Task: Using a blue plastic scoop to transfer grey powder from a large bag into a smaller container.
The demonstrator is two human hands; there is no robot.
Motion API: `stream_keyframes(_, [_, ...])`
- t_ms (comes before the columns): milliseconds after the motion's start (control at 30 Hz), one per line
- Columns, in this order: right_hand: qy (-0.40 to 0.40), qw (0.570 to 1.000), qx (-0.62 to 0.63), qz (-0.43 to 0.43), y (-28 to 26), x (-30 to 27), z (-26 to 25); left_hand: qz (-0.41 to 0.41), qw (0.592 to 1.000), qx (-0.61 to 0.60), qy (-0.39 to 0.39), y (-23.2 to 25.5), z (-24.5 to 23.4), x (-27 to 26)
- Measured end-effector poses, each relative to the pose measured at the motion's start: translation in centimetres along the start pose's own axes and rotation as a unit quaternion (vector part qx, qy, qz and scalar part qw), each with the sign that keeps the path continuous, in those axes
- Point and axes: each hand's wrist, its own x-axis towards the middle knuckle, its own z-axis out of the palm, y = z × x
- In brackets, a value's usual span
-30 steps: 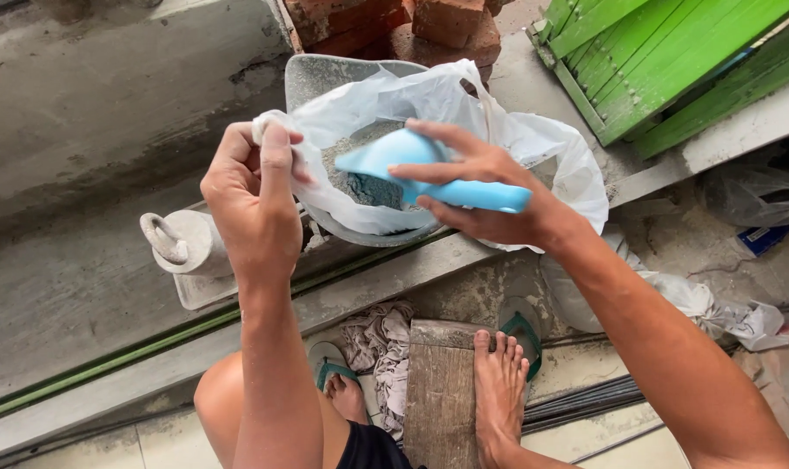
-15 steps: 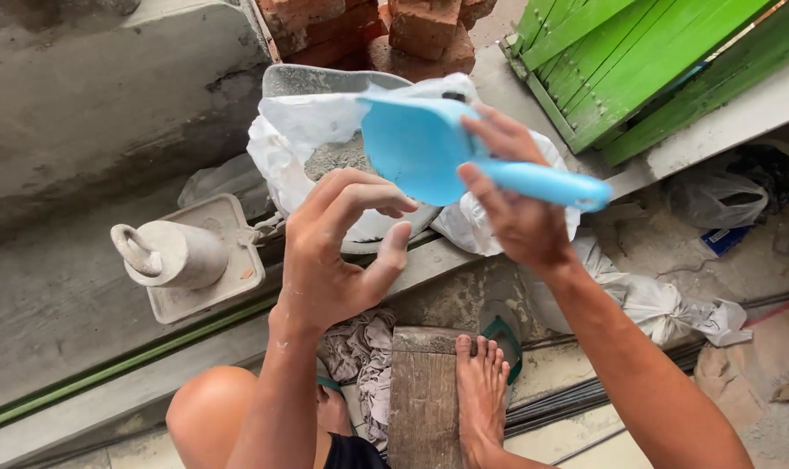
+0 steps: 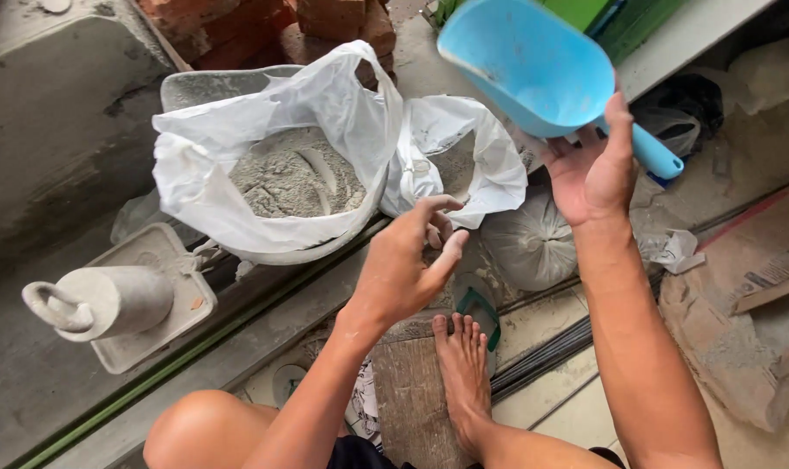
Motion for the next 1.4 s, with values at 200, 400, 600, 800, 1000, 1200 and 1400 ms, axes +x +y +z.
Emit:
stream_keyframes(200, [0.036, 0.982, -0.184, -0.008, 4.2, 3.7, -9.5, -0.157, 0.978, 0.034, -0.135, -0.7, 2.1, 0.7])
stream_keyframes(400, [-0.047, 0.863, -0.496, -0.081, 7.1, 4.7, -8.7, -0.227, 0.951, 0.082, -0.191, -4.5, 4.5, 2.1])
stream_keyframes(600, [-0.141, 0.723, -0.655, -0.169, 11.7, 8.8, -10.2, -0.312, 0.904, -0.272, -0.104, -9.0, 8.3, 4.2])
stream_keyframes(800, [-0.221, 0.625, -0.699, -0.270, 13.6, 12.0, -11.6, -0.341, 0.788, -0.507, 0.075, -11.5, 10.0, 5.7])
stream_keyframes(1000, [-0.274, 0.555, -0.724, -0.304, 15.3, 14.1, -13.0, -0.402, 0.782, -0.450, 0.156, -13.1, 10.6, 6.6])
stream_keyframes(1200, [-0.284, 0.571, -0.720, -0.274, 15.2, 14.5, -11.3, -0.418, 0.785, -0.423, 0.175, -13.8, 10.7, 6.4])
stream_keyframes(1400, [-0.295, 0.637, -0.645, -0.301, 14.7, 14.3, -11.0, -0.391, 0.846, -0.336, 0.134, -13.0, 9.8, 6.5])
